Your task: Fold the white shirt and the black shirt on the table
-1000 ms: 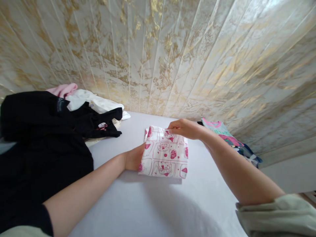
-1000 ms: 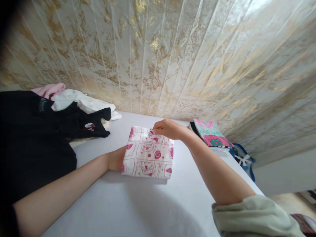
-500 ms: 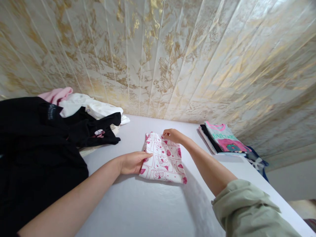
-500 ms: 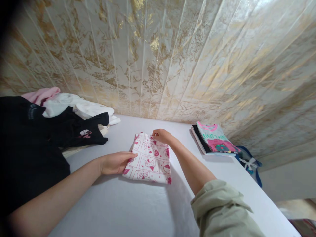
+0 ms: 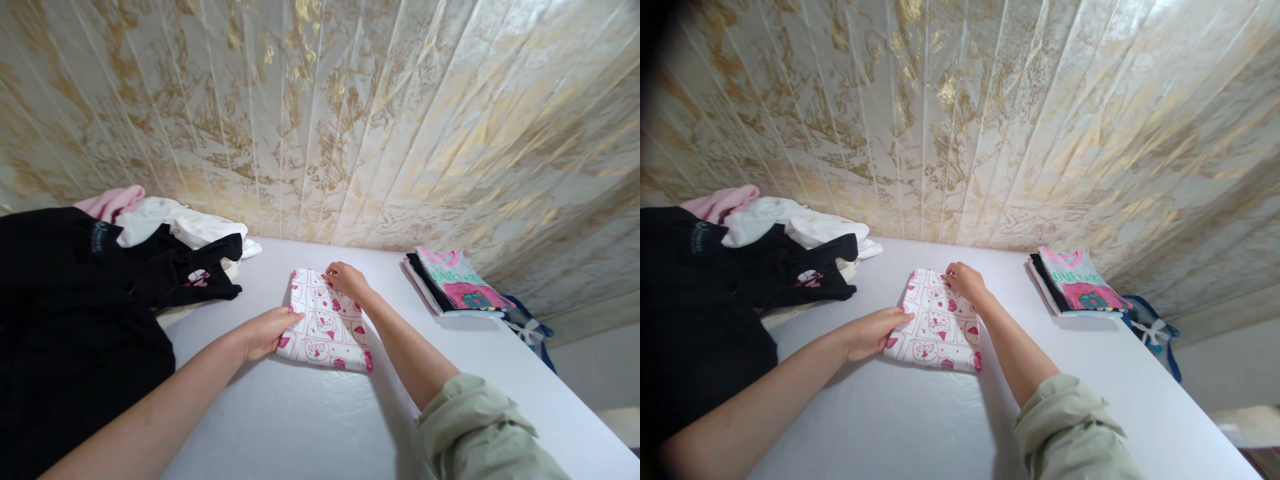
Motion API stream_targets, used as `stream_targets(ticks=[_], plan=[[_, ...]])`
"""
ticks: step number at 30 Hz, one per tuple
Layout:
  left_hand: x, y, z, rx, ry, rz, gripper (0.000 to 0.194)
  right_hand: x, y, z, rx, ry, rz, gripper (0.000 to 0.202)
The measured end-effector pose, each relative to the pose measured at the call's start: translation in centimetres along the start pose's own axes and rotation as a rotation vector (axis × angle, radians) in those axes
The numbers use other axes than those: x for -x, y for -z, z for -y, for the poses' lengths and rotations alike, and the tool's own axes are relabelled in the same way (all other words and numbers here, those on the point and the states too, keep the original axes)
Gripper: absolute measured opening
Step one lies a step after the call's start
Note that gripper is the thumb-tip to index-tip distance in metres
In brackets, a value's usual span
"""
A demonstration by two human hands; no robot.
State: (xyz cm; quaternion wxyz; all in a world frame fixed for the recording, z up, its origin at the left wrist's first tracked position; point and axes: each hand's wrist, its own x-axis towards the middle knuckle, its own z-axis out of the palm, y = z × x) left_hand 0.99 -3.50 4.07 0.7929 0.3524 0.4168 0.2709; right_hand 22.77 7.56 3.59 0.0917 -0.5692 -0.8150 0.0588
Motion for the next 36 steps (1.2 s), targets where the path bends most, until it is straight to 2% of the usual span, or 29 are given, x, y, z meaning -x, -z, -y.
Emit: stream_targets(ticks=[2, 8, 13, 15, 19, 22, 25, 30, 36], plan=[[-0.1, 0.0, 0.0, -0.038, -0.016, -0.053, 0.038, 0.1, 0.8, -0.6, -0.012, -0.042, 0.002, 0.021], [-0.5, 0.1, 0.2, -0.15, -0.011, -0.176, 0.037, 0.1, 2.6, -2.6, 0.057, -0.151, 0.121, 0.024], [-0.6, 0.2, 0.4, -0.193, -0.026, -0.186, 0.041, 0.2, 1.7, -3.1, 0.081, -0.193, 0.093, 0.02], [-0.7, 0.2, 0.4, -0.234, -0.081, -0.2, 0.042, 0.4, 1.2, -3.1, 0.092, -0.217, 0.092, 0.019], [-1.1, 0.5, 0.4, -0.475, -0.231, -0.382, 0.033, 0.9, 1.1, -3.2, 0.089, -0.247, 0.09, 0.018], [-1.6, 0.9, 0.6, -0.631, -0.262, -0.462, 0.023, 0.8, 1.5, -2.8, 0.072, -0.249, 0.094, 0.022], [-1.9, 1.2, 0.7, -0.658, -0.29, -0.452, 0.022, 0.2, 1.6, -1.8, 0.041, -0.227, 0.1, 0.028], [-1.9, 1.4, 0.7, -0.579, -0.313, -0.395, 0.034, -1.2, 0.9, -0.1, -0.026, -0.187, 0.114, 0.031], [-2.4, 1.8, 0.9, -0.552, -0.345, -0.409, 0.04, -1.8, 0.1, 0.2, -0.047, -0.168, 0.078, 0.018]])
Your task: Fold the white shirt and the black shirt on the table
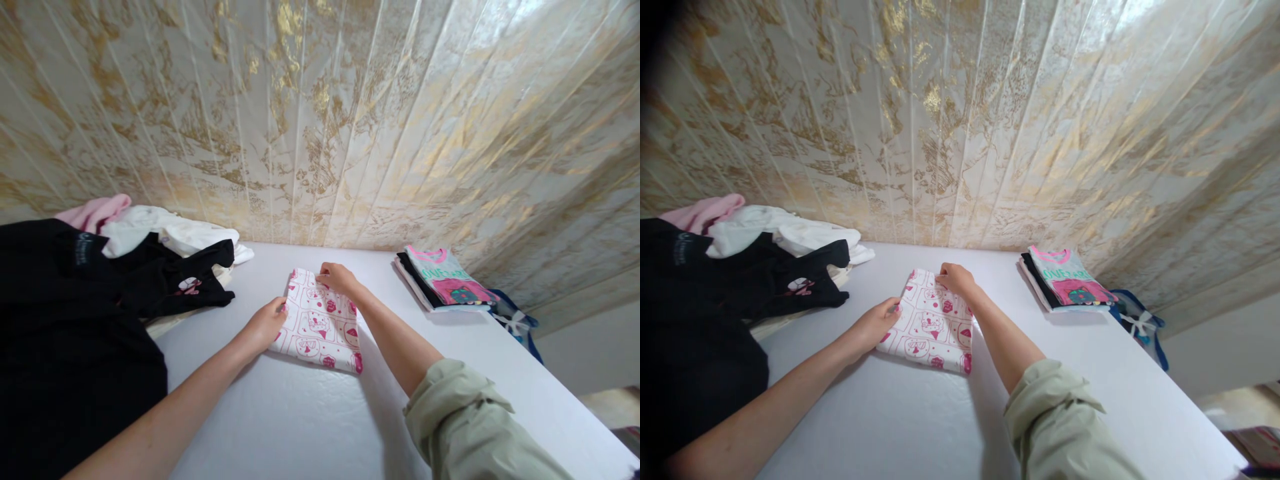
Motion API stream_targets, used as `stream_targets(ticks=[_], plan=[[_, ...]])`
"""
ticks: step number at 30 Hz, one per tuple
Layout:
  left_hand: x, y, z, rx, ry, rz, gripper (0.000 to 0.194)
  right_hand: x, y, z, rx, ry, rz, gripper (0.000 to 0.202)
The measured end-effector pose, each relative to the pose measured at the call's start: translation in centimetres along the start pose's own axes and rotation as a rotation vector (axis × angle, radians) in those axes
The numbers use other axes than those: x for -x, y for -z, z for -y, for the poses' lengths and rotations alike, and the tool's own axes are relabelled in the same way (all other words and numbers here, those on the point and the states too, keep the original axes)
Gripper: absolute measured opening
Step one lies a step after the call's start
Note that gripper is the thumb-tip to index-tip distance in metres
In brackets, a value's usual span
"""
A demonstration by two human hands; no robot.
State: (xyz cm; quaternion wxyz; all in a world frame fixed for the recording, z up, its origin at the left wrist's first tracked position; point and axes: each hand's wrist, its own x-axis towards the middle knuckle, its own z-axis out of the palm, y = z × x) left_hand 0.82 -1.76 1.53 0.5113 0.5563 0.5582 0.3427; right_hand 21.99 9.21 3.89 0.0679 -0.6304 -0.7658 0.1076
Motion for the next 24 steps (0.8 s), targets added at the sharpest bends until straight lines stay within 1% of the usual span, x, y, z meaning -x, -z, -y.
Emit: stream_targets(ticks=[3, 5, 7, 9, 11, 13, 14, 15, 16, 17, 19, 20, 21, 22, 24], plan=[[-0.3, -0.1, 0.4, -0.031, -0.005, -0.026, 0.039, 0.1, -0.1, -0.3, 0.008, 0.007, -0.04, 0.016], [-0.5, -0.2, 0.6, -0.043, 0.007, -0.017, 0.039, 0.2, -0.2, -0.5, 0.018, 0.006, -0.062, 0.017], [-0.4, -0.2, 0.5, -0.068, 0.011, -0.011, 0.038, 0.4, -0.1, -0.7, 0.021, 0.014, -0.07, 0.019], [0.0, -0.1, 0.0, -0.156, -0.015, -0.034, 0.038, 0.9, 0.1, -0.9, 0.029, 0.03, -0.107, 0.023], [0.7, -0.1, -0.8, -0.362, -0.088, -0.101, 0.043, 1.7, 0.4, -0.9, 0.055, 0.052, -0.2, 0.03], [1.7, -0.4, -1.6, -0.644, -0.218, -0.22, 0.049, 2.9, 0.5, -0.7, 0.084, 0.088, -0.295, 0.034], [2.1, -0.7, -1.8, -0.77, -0.298, -0.273, 0.05, 3.7, 0.3, -0.6, 0.091, 0.122, -0.316, 0.036], [2.5, -1.1, -1.8, -0.869, -0.383, -0.299, 0.05, 4.5, -0.1, -0.4, 0.092, 0.165, -0.311, 0.038], [2.9, -1.5, -1.6, -0.937, -0.464, -0.285, 0.05, 5.4, -0.6, -0.2, 0.089, 0.211, -0.287, 0.041], [3.1, -2.0, -1.3, -0.981, -0.527, -0.223, 0.051, 6.2, -1.3, -0.1, 0.085, 0.251, -0.252, 0.044], [3.4, -3.0, -0.3, -1.023, -0.579, -0.03, 0.057, 7.5, -2.7, -0.1, 0.081, 0.269, -0.182, 0.051], [3.4, -3.4, 0.3, -1.034, -0.57, 0.051, 0.061, 7.9, -3.3, -0.4, 0.082, 0.242, -0.158, 0.055], [3.4, -3.7, 0.7, -1.039, -0.546, 0.105, 0.066, 8.2, -3.7, -0.8, 0.083, 0.194, -0.143, 0.057], [3.5, -3.9, 1.0, -1.04, -0.519, 0.132, 0.069, 8.3, -4.0, -1.2, 0.083, 0.134, -0.133, 0.059], [3.5, -3.9, 1.1, -1.037, -0.483, 0.144, 0.072, 8.3, -4.0, -2.3, 0.072, 0.01, -0.116, 0.06]])
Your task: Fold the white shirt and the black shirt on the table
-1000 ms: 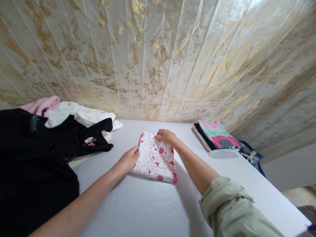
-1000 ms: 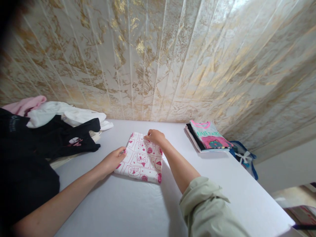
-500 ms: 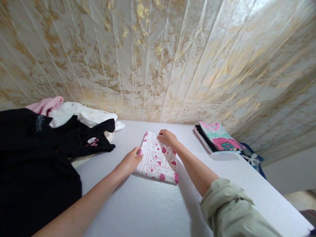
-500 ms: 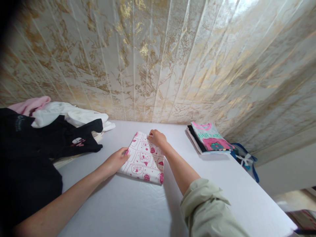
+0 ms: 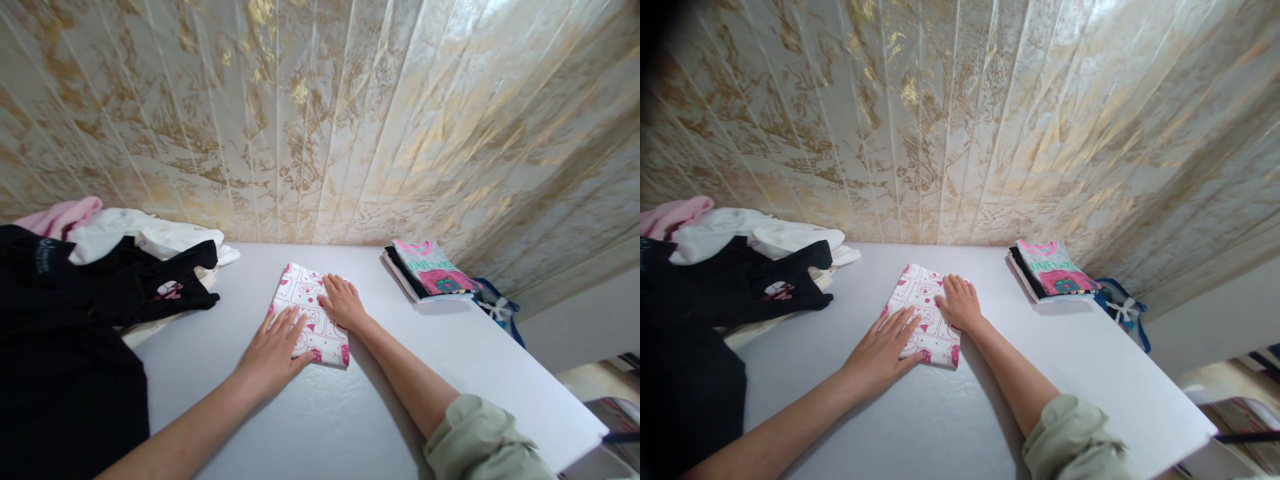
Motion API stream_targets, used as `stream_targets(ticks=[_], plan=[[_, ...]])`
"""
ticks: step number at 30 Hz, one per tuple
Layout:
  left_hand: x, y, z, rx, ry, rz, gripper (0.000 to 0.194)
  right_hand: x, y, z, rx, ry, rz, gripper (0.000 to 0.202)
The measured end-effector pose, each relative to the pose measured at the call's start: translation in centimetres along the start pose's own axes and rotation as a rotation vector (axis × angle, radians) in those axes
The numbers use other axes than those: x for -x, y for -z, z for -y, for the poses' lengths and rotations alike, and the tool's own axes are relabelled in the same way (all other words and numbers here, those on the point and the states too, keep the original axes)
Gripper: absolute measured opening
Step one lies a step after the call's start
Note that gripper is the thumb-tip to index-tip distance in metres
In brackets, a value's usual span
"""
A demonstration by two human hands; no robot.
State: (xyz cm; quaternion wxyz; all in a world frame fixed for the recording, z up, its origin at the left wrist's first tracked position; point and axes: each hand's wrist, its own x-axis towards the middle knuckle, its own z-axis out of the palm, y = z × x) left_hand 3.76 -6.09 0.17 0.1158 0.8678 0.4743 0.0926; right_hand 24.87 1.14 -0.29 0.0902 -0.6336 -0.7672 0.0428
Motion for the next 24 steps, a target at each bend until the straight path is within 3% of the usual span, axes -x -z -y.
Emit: stream_targets(ticks=[6, 10, 13, 15, 17, 21, 24], plan=[[0.2, 0.6, 0.2, 0.008, -0.002, 0.052, 0.08, -0.9, 0.8, -2.3, -0.083, -0.168, 0.003, 0.059], [0.3, 1.3, 0.5, 0.036, -0.013, 0.087, 0.08, 0.5, 2.1, -2.4, -0.188, -0.205, -0.098, 0.054], [0.5, 2.6, 0.3, 0.042, 0.029, 0.116, 0.075, 4.2, 3.8, -0.9, -0.256, -0.021, -0.209, 0.044], [0.8, 3.4, -0.1, 0.044, 0.041, 0.106, 0.069, 7.5, 4.6, 0.7, -0.297, 0.207, -0.111, 0.036], [1.1, 3.7, -0.8, 0.063, 0.003, 0.088, 0.063, 10.5, 4.7, 2.1, -0.258, 0.315, 0.013, 0.038], [1.8, 2.4, -2.6, 0.088, -0.075, 0.102, 0.06, 13.2, 3.3, 2.7, -0.09, 0.261, -0.005, 0.05], [2.0, 0.9, -3.5, 0.046, -0.061, 0.039, 0.058, 12.9, 2.9, 2.2, 0.007, 0.19, -0.045, 0.036]])
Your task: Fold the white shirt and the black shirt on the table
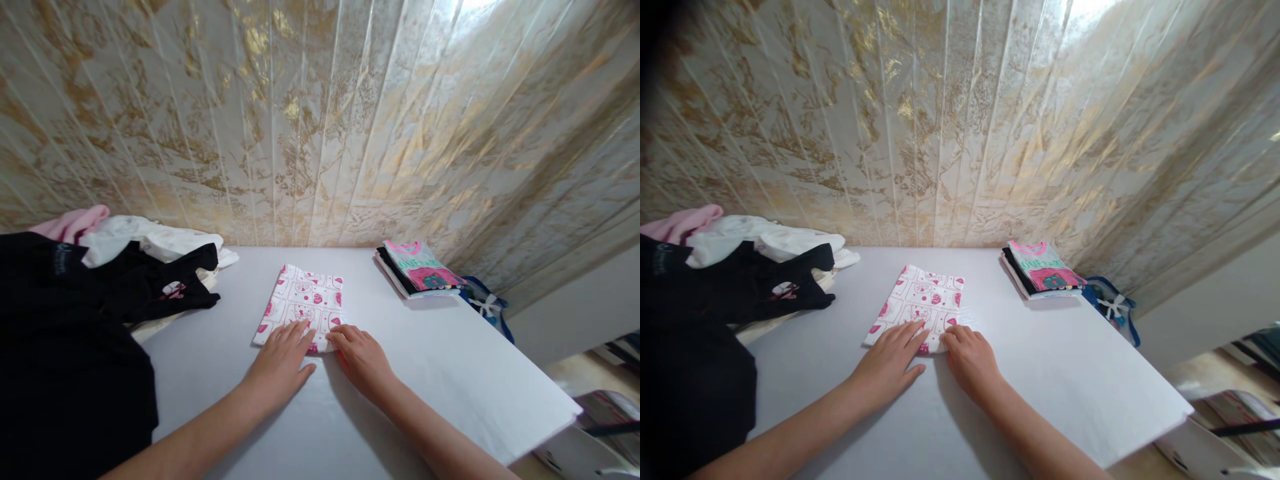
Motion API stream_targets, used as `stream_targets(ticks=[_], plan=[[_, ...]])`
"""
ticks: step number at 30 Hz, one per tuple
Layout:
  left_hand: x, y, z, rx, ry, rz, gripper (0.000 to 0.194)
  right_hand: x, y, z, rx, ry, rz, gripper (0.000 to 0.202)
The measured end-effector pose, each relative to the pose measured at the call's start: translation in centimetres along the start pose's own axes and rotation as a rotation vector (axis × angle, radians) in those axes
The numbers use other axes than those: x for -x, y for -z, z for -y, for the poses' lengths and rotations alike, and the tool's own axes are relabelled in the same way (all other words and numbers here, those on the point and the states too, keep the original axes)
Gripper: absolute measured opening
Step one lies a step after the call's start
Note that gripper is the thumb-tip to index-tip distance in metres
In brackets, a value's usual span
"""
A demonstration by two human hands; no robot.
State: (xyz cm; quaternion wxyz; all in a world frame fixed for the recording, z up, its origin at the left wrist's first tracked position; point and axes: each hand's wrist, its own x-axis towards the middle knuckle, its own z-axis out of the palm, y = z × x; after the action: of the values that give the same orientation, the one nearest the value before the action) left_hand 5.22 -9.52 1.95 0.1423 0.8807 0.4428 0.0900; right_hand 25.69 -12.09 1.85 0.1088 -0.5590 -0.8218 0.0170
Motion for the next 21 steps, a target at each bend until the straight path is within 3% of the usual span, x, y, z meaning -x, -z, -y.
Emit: stream_targets(ticks=[4, 8, 11, 14, 18, 21], plan=[[-0.2, -0.6, 0.0, -0.022, -0.001, -0.102, 0.052, -0.7, 1.5, 0.3, -0.019, -0.023, -0.031, 0.018], [-0.7, 0.5, 0.9, 0.008, 0.009, -0.164, 0.051, -0.8, 3.5, 1.4, -0.241, 0.024, -0.136, 0.017], [-0.8, 2.2, 1.3, 0.08, 0.082, -0.152, 0.053, -0.9, 3.5, 1.4, -0.343, 0.13, -0.131, 0.04], [-0.5, 4.1, 1.0, 0.166, 0.156, -0.164, 0.052, -1.1, 1.8, -0.1, -0.311, 0.107, -0.124, 0.063], [0.2, 6.5, -0.1, 0.335, 0.185, -0.189, 0.034, -1.2, -0.1, -3.3, -0.319, -0.014, -0.21, 0.037], [0.6, 7.7, -0.5, 0.524, 0.186, -0.202, 0.02, -1.2, 0.9, -5.1, -0.41, -0.025, -0.231, 0.022]])
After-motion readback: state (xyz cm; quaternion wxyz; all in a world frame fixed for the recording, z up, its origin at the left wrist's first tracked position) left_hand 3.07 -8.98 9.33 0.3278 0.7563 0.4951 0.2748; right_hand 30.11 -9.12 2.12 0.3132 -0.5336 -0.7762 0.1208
